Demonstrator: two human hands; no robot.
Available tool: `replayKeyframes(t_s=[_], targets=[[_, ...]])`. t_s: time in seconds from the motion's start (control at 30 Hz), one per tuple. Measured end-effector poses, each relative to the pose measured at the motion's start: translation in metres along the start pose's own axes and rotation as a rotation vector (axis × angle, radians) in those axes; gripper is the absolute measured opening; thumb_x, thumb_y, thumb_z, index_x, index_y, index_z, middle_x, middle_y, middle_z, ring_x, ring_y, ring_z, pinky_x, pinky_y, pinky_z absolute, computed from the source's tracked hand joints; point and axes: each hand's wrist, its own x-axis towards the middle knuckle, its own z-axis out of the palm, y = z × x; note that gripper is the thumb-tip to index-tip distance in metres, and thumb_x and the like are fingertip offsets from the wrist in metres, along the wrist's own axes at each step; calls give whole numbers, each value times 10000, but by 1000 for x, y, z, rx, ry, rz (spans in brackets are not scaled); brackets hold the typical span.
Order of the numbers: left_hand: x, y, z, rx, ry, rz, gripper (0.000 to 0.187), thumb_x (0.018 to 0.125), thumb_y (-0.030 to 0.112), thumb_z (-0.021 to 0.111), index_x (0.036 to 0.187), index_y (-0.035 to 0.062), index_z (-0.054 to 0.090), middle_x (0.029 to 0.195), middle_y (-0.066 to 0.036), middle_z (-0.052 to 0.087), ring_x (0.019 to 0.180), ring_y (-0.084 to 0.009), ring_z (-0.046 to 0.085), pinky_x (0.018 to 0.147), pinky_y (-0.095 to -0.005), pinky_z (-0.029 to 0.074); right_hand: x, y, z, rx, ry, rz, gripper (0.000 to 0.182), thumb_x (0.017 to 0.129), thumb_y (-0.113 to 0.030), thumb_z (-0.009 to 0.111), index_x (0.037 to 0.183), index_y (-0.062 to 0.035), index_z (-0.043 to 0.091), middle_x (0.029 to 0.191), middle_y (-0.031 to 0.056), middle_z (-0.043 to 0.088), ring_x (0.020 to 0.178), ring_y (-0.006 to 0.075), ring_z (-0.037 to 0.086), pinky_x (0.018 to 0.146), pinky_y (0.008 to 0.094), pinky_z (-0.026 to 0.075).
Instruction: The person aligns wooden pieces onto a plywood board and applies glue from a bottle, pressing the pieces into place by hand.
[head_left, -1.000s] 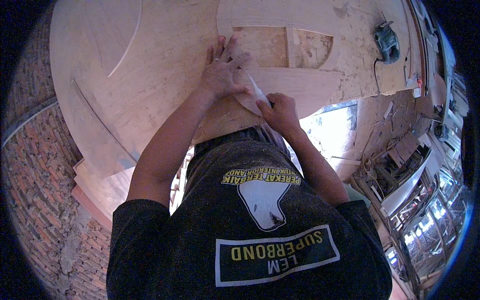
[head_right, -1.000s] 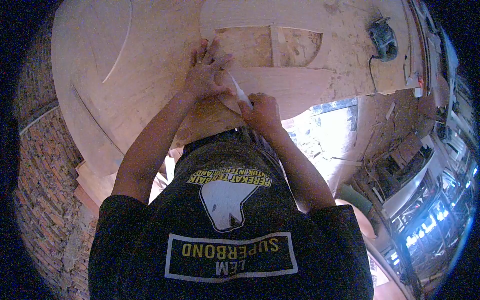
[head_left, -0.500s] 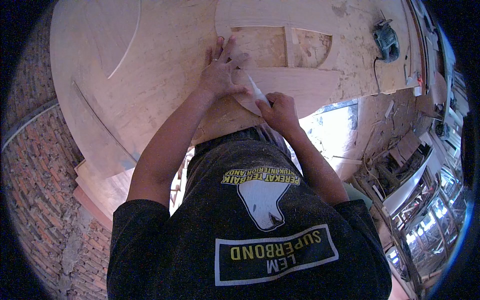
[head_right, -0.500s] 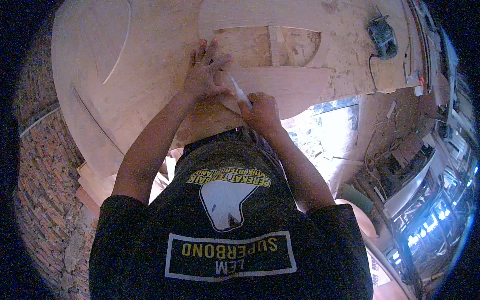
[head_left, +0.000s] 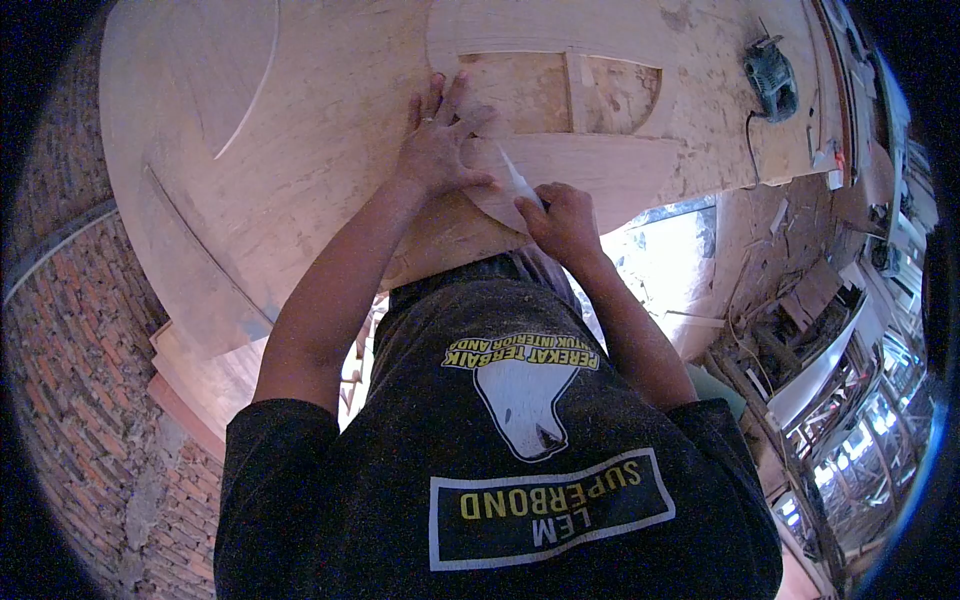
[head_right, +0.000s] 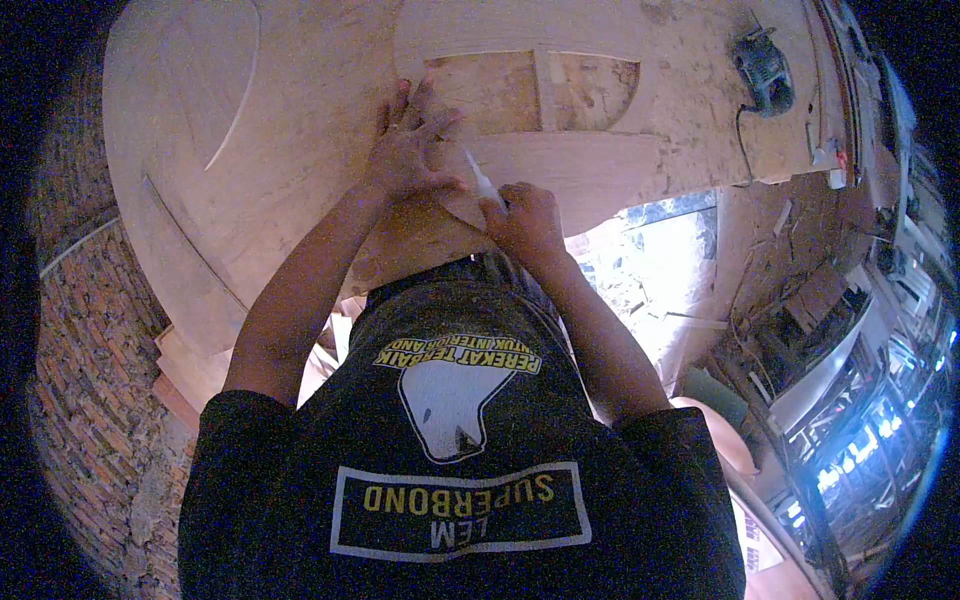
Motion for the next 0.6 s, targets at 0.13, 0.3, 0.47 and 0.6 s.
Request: replayKeyframes(t_s=[0.13, 0.3, 0.47, 0.6], targets=[[0, -3, 5, -33, 34, 19, 1151, 522, 812, 804, 1537, 385, 473, 1746, -96, -20, 1588, -410, -62, 1236, -656, 23, 0, -4, -1, 3, -2, 25, 371, 867, -333, 705, 840, 36, 734, 852, 288, 691, 829, 471, 682, 785, 527, 548], [1, -3, 4, -21, 0, 0, 1147, 520, 789, 816, 1537, 382, 475, 1747, -85, -34, 1591, -390, -79, 1251, -623, 12, -1, 0, 2, -19, 32, 5, 363, 874, -318, 715, 852, 44, 726, 831, 281, 676, 800, 458, 673, 747, 519, 525], [1, -1, 1, -19, -8, -11, 1130, 517, 779, 826, 1523, 386, 491, 1747, -87, -22, 1592, -387, -75, 1251, -621, 8, -3, -2, -7, 0, 17, 42, 347, 881, -301, 720, 866, 46, 730, 831, 275, 678, 794, 445, 676, 735, 503, 520], [1, 1, -1, -31, -2, -18, 1121, 514, 764, 837, 1514, 382, 502, 1748, -85, -12, 1594, -381, -68, 1252, -618, 10, -4, 2, -6, -3, 13, 40, 340, 885, -299, 715, 888, 40, 739, 850, 274, 690, 817, 439, 685, 756, 495, 530]])
